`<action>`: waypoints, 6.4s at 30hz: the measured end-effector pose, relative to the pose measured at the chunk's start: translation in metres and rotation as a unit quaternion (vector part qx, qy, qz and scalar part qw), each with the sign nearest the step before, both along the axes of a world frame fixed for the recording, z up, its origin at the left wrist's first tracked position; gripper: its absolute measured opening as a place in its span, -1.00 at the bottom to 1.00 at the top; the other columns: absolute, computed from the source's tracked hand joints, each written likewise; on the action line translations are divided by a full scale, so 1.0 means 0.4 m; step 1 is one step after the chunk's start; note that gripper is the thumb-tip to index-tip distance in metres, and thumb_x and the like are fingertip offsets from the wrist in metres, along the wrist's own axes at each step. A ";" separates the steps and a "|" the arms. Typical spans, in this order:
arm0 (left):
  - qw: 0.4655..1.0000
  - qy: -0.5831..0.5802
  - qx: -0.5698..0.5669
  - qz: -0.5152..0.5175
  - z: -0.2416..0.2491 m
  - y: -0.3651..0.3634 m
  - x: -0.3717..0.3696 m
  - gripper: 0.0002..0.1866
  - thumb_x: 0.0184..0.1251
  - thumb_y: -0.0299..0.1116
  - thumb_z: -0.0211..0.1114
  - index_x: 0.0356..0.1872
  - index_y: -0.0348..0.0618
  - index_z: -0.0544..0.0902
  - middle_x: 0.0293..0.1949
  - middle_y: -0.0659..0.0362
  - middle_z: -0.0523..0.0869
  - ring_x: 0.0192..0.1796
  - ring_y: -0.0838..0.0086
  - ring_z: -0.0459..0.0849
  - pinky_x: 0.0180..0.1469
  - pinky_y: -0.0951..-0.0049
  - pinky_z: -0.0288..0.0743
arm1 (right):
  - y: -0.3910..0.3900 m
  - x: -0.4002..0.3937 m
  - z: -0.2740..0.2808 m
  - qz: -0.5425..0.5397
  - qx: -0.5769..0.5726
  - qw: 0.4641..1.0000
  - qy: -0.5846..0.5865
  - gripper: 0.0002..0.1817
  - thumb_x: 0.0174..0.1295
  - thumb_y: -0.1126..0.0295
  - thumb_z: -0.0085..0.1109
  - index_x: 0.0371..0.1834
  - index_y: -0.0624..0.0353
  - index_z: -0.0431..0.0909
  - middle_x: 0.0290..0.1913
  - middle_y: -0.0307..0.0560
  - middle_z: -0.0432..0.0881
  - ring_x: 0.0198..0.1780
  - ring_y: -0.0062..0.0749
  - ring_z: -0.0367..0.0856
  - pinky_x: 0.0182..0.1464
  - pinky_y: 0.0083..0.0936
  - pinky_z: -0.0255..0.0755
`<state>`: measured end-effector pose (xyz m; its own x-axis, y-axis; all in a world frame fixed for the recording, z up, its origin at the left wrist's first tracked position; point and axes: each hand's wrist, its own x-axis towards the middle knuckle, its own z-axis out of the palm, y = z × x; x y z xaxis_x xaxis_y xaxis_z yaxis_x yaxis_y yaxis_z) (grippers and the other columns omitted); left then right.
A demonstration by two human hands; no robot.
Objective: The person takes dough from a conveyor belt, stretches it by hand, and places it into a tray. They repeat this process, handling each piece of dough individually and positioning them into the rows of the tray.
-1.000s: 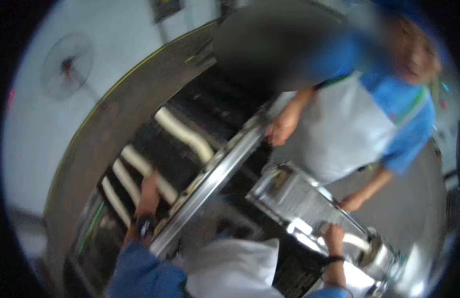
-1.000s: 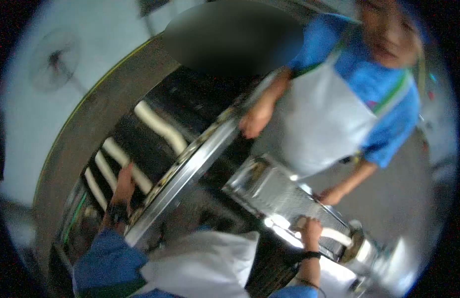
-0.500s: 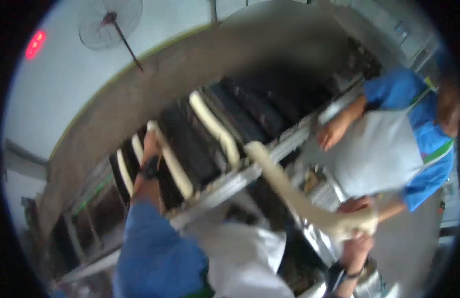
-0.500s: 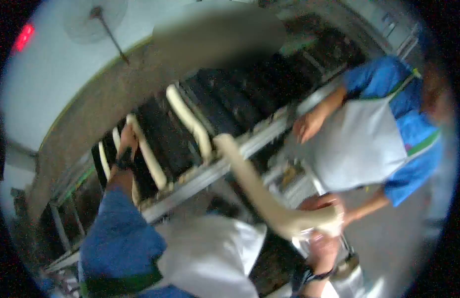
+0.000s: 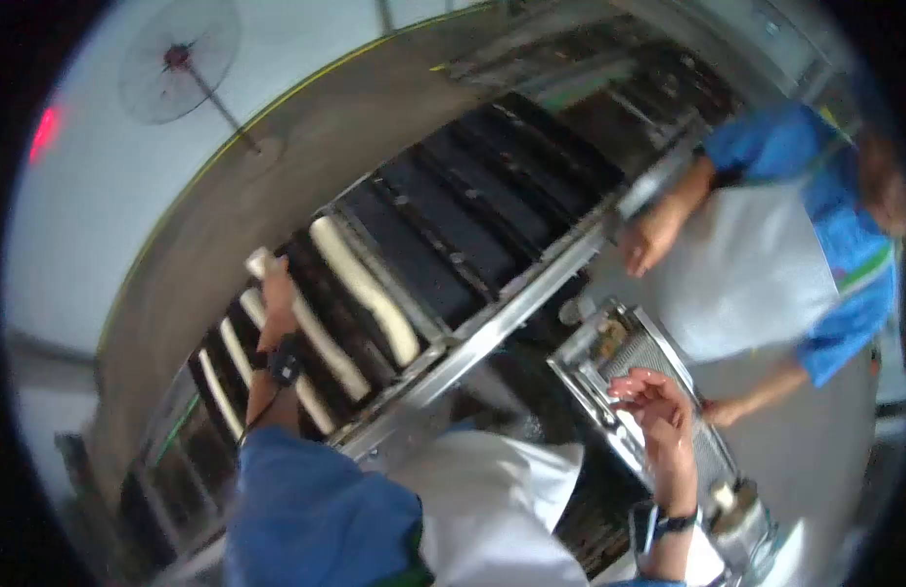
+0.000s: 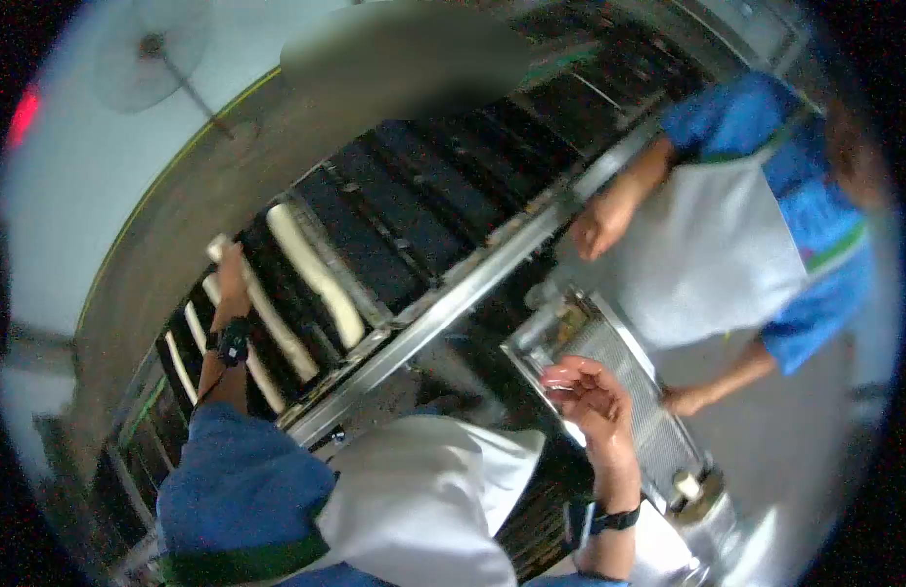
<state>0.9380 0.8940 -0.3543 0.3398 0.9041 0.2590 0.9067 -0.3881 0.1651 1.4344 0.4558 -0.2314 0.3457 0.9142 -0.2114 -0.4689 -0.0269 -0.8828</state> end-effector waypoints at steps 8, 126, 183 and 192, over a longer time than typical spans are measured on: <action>0.952 0.112 0.031 0.281 -0.296 0.129 -0.102 -0.55 0.37 -0.30 0.12 0.25 -0.19 0.55 0.07 0.02 0.70 -0.13 0.32 0.65 -0.17 0.17 0.57 | -0.491 0.182 -0.214 -0.259 -0.209 0.943 -0.020 -0.56 0.14 0.52 0.16 0.15 0.32 0.50 -0.07 -0.08 0.63 0.03 -0.37 0.58 0.10 -0.45 0.48; 0.979 -0.046 -0.009 -0.199 -0.264 -0.419 0.866 -0.45 0.57 0.02 -0.16 0.14 -0.22 0.60 0.33 -0.26 0.40 0.44 -0.18 0.20 0.50 -0.05 -0.05 | -1.148 0.139 -0.596 -0.413 -0.449 0.425 -0.669 -0.38 -0.06 0.80 -0.07 0.17 0.26 0.50 0.07 0.28 0.55 0.15 0.19 0.47 0.24 -0.17 0.36; 0.944 -0.204 0.004 -0.260 -0.298 -0.342 0.847 -0.51 0.56 -0.22 -0.01 -0.49 -0.43 0.60 -0.53 -0.21 0.62 -0.52 0.08 0.48 -0.37 0.06 0.30 | -1.422 -0.206 -0.562 -0.485 -0.680 0.427 -0.346 -0.34 0.24 -0.02 0.17 0.41 -0.10 0.36 0.14 0.36 0.51 0.11 0.22 0.52 0.17 -0.01 0.39; 0.946 -0.204 0.066 -0.244 -0.319 -0.351 0.843 -0.48 0.55 -0.18 -0.04 -0.53 -0.40 0.59 -0.45 -0.20 0.65 -0.36 -0.13 0.55 -0.24 -0.07 0.30 | -1.451 -0.570 -0.636 -0.511 -0.660 0.401 -0.376 -0.14 0.03 0.28 0.33 0.47 0.20 0.22 0.23 0.27 0.45 0.20 0.11 0.46 0.30 -0.17 0.32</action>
<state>1.2753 0.7537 -0.4819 0.5562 0.6152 0.5588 0.4853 -0.7862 0.3825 1.2065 -0.1247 -0.4857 0.8177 -0.5244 0.2376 -0.4450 -0.8375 -0.3172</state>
